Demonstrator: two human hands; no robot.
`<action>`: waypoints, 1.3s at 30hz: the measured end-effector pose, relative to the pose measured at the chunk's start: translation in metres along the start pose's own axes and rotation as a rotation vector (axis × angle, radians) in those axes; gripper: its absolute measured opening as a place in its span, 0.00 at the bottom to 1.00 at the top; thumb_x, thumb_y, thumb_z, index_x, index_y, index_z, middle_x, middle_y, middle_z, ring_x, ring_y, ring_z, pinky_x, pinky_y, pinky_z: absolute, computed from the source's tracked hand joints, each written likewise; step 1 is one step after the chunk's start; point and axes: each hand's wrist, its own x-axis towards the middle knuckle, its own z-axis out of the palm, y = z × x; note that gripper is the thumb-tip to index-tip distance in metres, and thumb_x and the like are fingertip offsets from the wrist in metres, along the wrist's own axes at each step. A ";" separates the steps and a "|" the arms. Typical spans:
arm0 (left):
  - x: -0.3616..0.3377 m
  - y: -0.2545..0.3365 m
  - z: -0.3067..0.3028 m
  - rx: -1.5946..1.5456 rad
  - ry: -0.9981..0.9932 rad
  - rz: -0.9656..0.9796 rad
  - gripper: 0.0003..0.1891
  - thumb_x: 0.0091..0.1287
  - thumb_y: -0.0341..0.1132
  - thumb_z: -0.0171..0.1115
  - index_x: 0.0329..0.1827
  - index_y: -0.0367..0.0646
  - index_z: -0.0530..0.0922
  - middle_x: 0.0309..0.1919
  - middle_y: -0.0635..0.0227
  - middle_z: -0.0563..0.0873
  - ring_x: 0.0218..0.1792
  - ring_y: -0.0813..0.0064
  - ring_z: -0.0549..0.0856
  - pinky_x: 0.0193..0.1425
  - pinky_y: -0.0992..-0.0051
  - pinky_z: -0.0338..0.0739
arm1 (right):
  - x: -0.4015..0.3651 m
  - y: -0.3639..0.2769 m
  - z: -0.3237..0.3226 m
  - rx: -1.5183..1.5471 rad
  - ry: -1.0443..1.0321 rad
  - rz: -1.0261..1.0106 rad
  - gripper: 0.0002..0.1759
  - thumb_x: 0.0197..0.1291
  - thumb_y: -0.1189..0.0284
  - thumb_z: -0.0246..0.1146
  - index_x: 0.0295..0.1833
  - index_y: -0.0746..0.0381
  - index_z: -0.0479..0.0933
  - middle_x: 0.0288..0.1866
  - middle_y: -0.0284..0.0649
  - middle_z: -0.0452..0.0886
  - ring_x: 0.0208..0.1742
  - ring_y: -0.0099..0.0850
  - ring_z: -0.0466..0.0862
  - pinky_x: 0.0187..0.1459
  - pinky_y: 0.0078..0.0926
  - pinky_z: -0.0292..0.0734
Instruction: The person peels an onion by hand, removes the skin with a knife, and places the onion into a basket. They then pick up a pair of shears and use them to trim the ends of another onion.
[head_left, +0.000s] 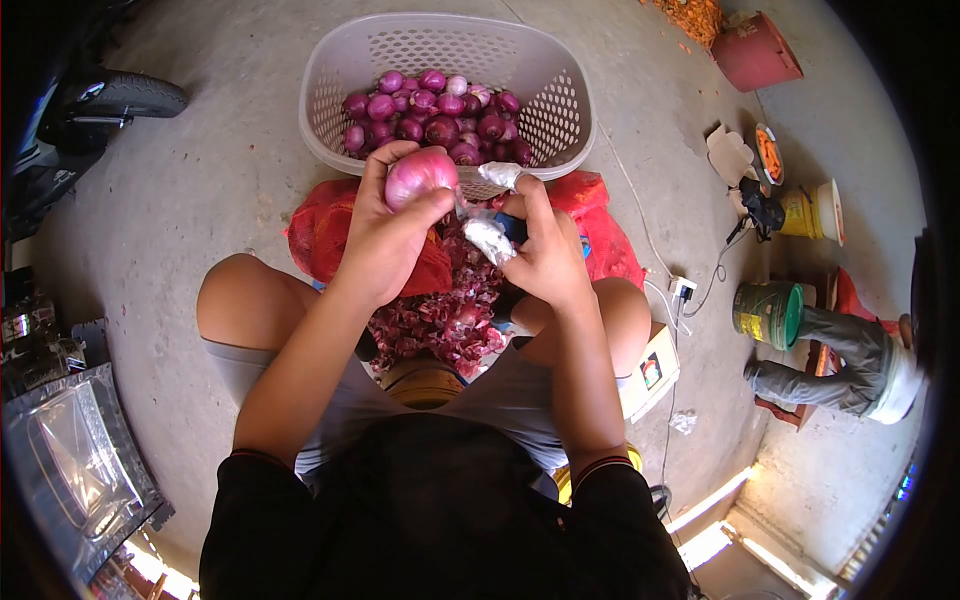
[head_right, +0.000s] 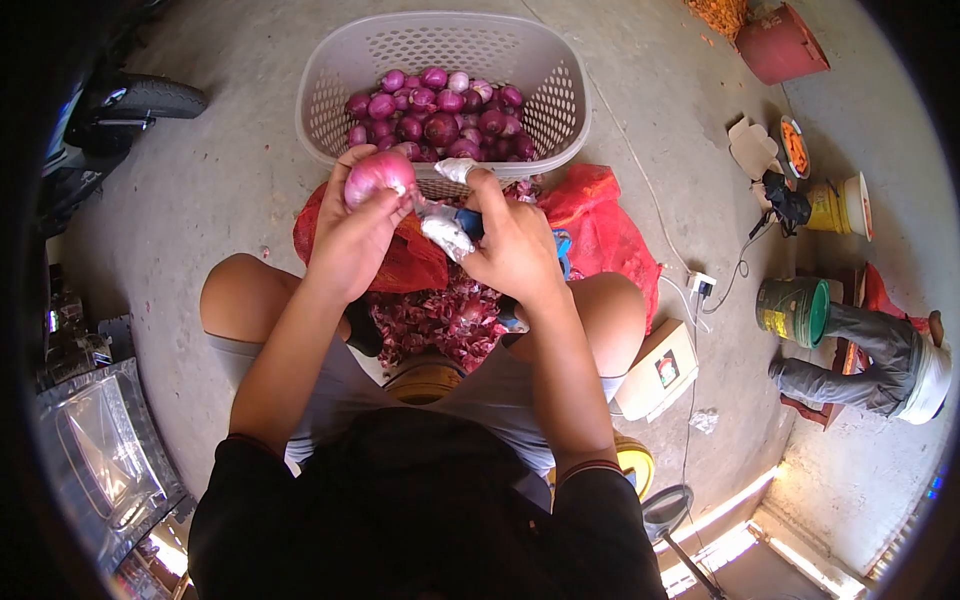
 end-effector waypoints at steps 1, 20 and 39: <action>0.000 -0.002 0.001 0.105 0.014 0.030 0.25 0.60 0.20 0.62 0.58 0.46 0.64 0.54 0.64 0.75 0.51 0.74 0.78 0.56 0.71 0.75 | 0.000 0.002 -0.001 -0.020 -0.025 -0.014 0.36 0.41 0.71 0.70 0.59 0.62 0.64 0.30 0.45 0.82 0.28 0.47 0.83 0.27 0.40 0.76; 0.010 0.003 -0.007 0.593 -0.201 0.376 0.32 0.45 0.11 0.55 0.56 0.42 0.65 0.56 0.63 0.70 0.60 0.72 0.71 0.64 0.73 0.67 | -0.002 -0.007 -0.011 0.637 -0.141 0.162 0.17 0.62 0.80 0.54 0.57 0.64 0.66 0.37 0.39 0.80 0.36 0.26 0.79 0.39 0.23 0.73; 0.013 0.011 -0.010 0.671 -0.388 0.319 0.26 0.43 0.11 0.53 0.48 0.39 0.71 0.54 0.61 0.75 0.61 0.69 0.74 0.64 0.72 0.67 | -0.002 -0.006 -0.017 0.542 -0.182 0.254 0.09 0.62 0.80 0.50 0.48 0.64 0.68 0.26 0.38 0.79 0.31 0.27 0.82 0.35 0.26 0.74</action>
